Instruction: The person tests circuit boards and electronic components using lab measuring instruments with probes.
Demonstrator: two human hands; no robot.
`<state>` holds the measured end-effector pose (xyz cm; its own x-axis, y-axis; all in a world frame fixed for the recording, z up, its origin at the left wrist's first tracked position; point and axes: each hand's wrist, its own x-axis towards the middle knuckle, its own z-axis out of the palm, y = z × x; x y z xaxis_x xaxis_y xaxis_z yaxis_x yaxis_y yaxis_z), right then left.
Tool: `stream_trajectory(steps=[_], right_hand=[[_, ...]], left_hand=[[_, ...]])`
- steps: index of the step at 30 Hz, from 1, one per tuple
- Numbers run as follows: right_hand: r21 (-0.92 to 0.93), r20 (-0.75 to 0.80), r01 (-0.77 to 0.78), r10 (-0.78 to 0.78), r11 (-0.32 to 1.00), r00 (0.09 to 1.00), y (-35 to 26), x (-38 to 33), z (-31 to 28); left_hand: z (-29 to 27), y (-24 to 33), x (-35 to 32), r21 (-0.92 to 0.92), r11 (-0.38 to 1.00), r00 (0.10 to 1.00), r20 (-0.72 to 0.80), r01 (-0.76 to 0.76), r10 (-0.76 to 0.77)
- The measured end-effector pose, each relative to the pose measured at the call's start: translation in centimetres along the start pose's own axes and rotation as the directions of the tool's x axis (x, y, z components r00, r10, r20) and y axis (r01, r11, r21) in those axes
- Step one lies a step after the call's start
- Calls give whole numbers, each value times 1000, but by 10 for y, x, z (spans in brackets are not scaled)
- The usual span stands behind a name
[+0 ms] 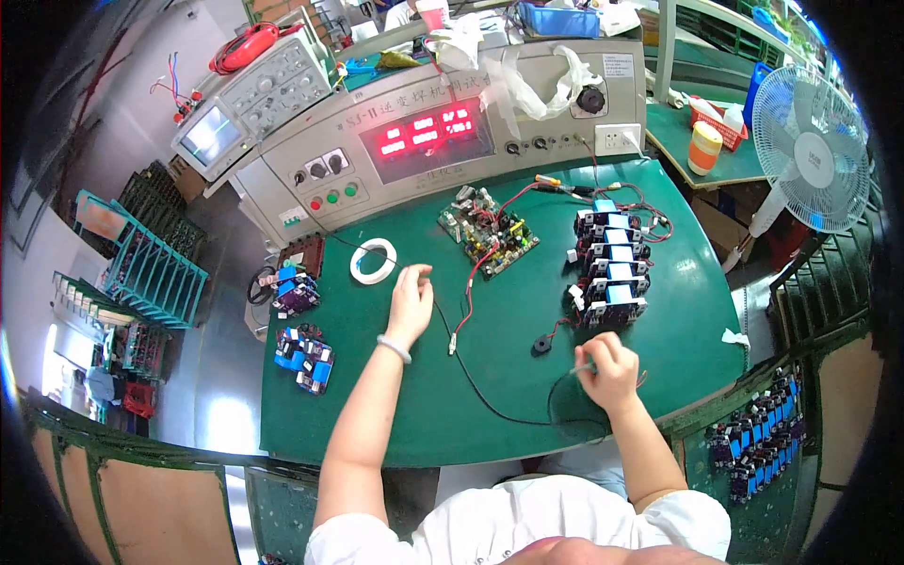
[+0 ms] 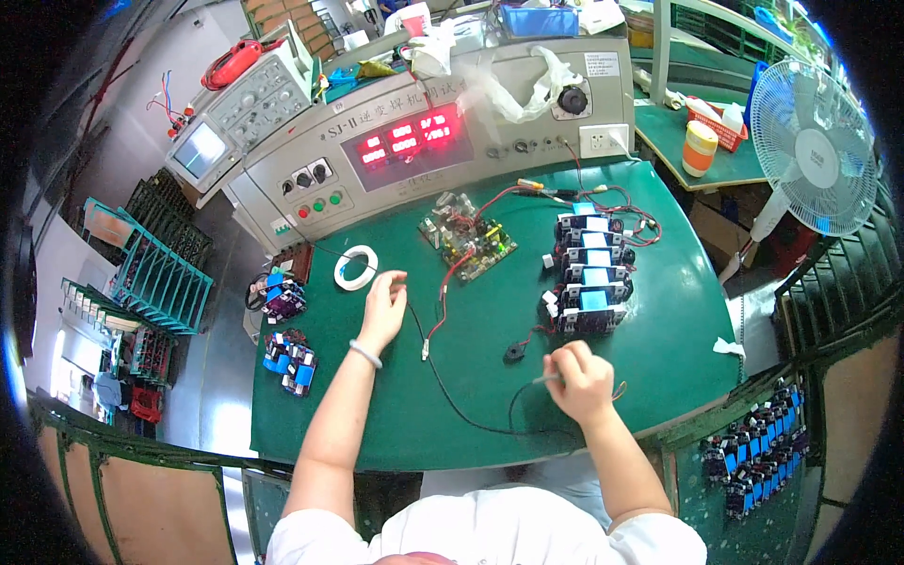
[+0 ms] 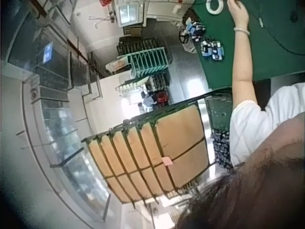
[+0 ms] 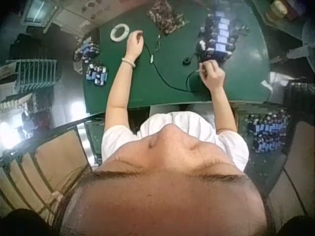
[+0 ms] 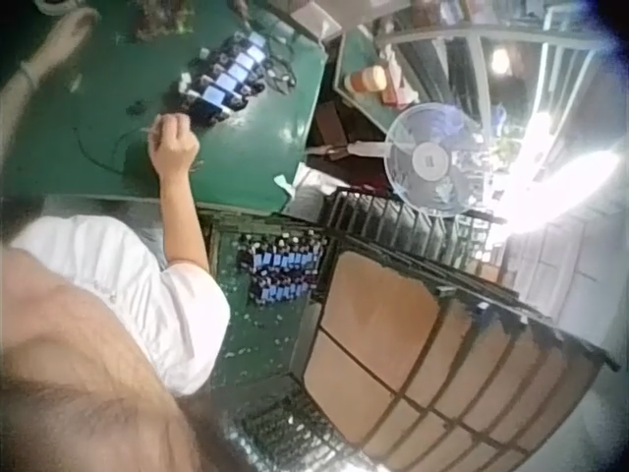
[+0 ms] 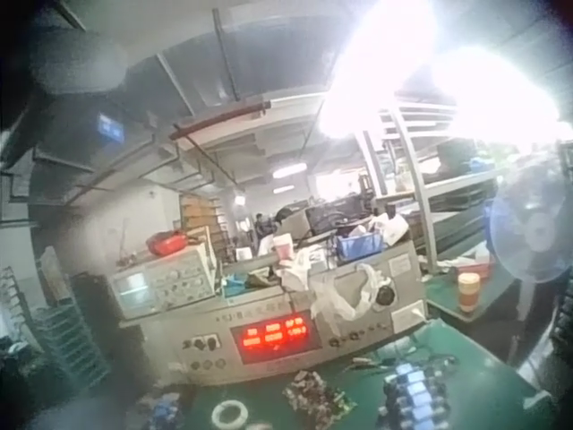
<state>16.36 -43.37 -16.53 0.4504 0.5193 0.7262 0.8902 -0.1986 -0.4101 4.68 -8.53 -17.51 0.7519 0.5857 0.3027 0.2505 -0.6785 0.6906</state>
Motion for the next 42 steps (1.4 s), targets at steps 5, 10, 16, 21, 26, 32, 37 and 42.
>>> stream_trajectory(steps=[5, 10, 16, 21, 26, 32, 37, 42], right_hand=[[71, 123, 47, -55, 996, 991, 5, -1, 8], [99, 137, 55, -68, 994, 988, 8, -1, 12], [93, 170, 46, -62, 995, 983, 12, -1, 11], [98, 188, 54, -72, 994, 980, 9, 1, 9], [112, 185, 44, -65, 993, 981, 9, 1, 11], [115, 198, 46, -69, 992, 978, 9, 1, 9], [108, 225, 25, -49, 994, 973, 8, 1, 11], [137, 269, 22, -59, 990, 961, 8, 0, 9]], left_hand=[[8, -49, 86, 146, 988, 997, -51, -52, 60], [14, -62, 131, 70, 993, 994, -62, 95, -90], [32, -31, 146, -4, 997, 996, -39, -75, 74], [23, -36, 138, 174, 983, 998, -26, -53, 58], [13, -49, 126, 230, 973, 996, -74, -31, 49], [0, -71, 117, 250, 968, 999, -34, 0, 9], [-1, -78, 122, -6, 998, 998, 0, 56, -56], [12, -45, 120, 17, 1000, 1000, -5, 26, -26]])
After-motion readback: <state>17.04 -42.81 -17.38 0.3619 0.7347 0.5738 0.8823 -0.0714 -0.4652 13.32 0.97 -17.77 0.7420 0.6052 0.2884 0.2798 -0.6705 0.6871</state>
